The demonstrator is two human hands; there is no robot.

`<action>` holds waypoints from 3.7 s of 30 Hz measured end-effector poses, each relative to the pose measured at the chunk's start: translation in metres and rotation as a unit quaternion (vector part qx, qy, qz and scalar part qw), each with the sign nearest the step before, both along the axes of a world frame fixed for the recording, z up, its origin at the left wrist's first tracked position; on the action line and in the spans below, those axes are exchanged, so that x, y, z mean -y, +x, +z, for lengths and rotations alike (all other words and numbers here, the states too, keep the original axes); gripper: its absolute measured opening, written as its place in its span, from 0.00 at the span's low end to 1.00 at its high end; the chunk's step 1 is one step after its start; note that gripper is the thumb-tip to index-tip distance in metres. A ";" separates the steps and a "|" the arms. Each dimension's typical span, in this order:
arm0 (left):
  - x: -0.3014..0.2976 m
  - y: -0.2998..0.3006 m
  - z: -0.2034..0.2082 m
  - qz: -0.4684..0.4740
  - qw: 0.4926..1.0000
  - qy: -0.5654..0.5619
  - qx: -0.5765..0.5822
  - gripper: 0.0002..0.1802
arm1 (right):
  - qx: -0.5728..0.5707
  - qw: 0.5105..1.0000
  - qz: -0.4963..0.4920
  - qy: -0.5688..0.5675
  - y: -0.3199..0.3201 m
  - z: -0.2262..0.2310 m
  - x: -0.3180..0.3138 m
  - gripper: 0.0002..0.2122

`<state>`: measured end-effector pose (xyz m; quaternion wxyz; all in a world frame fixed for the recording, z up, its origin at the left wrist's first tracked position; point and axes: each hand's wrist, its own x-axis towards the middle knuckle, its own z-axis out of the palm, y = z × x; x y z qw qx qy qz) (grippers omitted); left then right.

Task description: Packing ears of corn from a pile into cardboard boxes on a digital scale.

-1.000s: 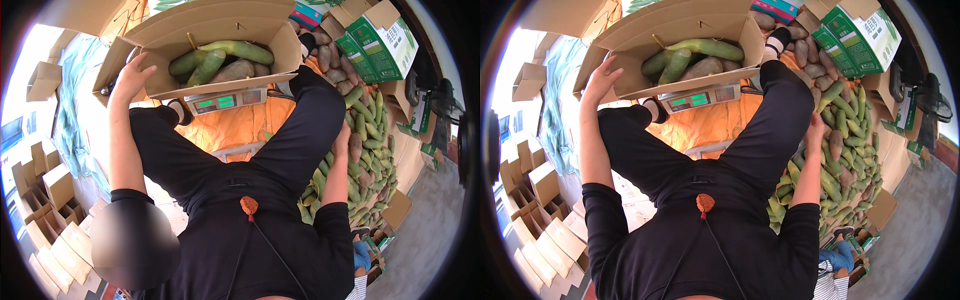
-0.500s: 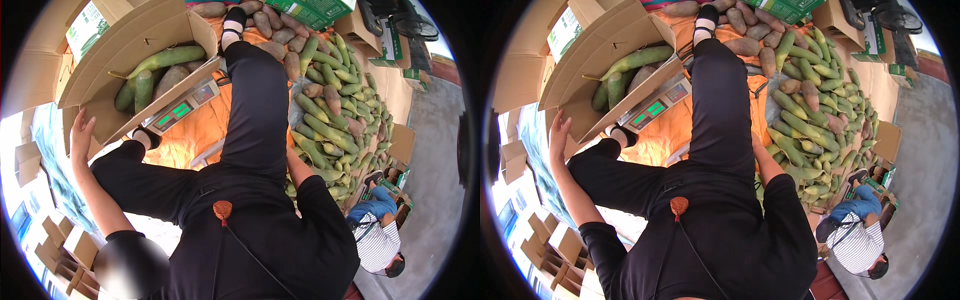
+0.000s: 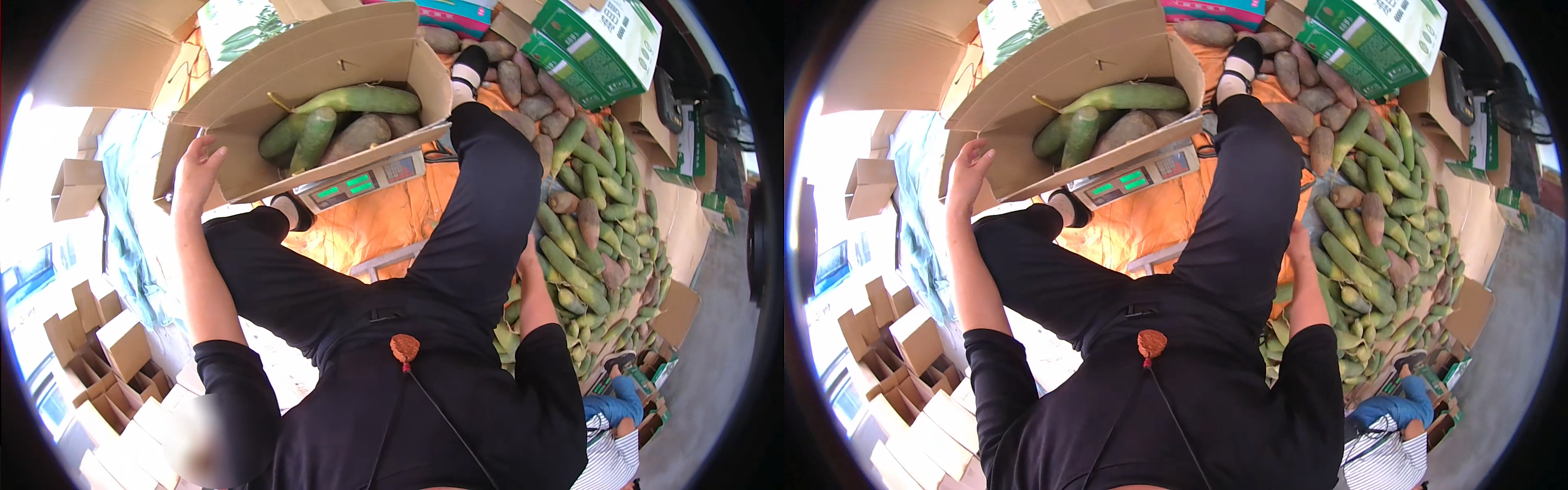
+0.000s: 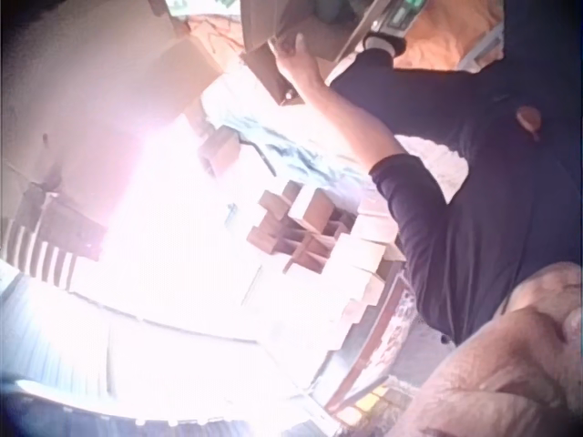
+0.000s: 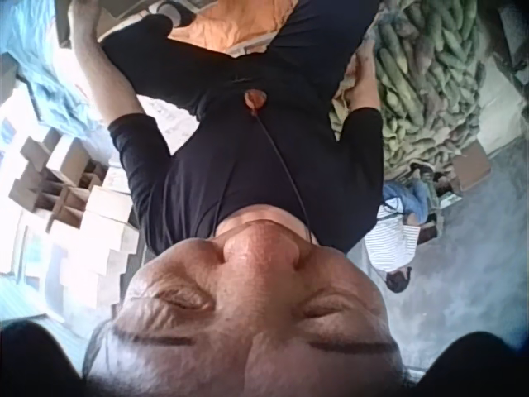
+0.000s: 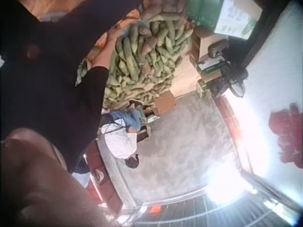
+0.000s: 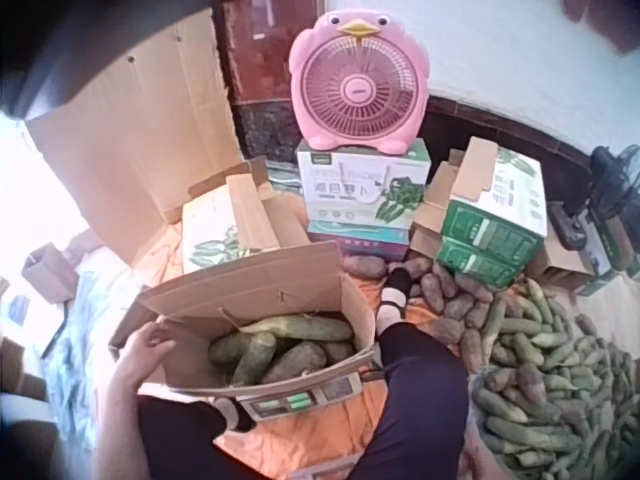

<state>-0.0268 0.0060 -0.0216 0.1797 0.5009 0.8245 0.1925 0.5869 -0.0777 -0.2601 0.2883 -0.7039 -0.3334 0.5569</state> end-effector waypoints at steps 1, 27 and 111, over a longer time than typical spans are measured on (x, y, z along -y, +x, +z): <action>0.006 -0.004 0.005 0.016 1.000 0.004 -0.007 0.22 | 0.051 0.997 0.048 0.045 -0.037 0.048 -0.027 0.09; -0.008 0.004 -0.006 0.077 0.942 -0.325 -0.032 0.26 | 0.313 0.806 0.493 0.098 -0.212 0.224 -0.282 0.19; 0.454 0.049 -0.001 0.289 0.870 -0.379 0.125 0.18 | -0.127 0.712 0.640 0.260 -0.536 0.293 -0.087 0.08</action>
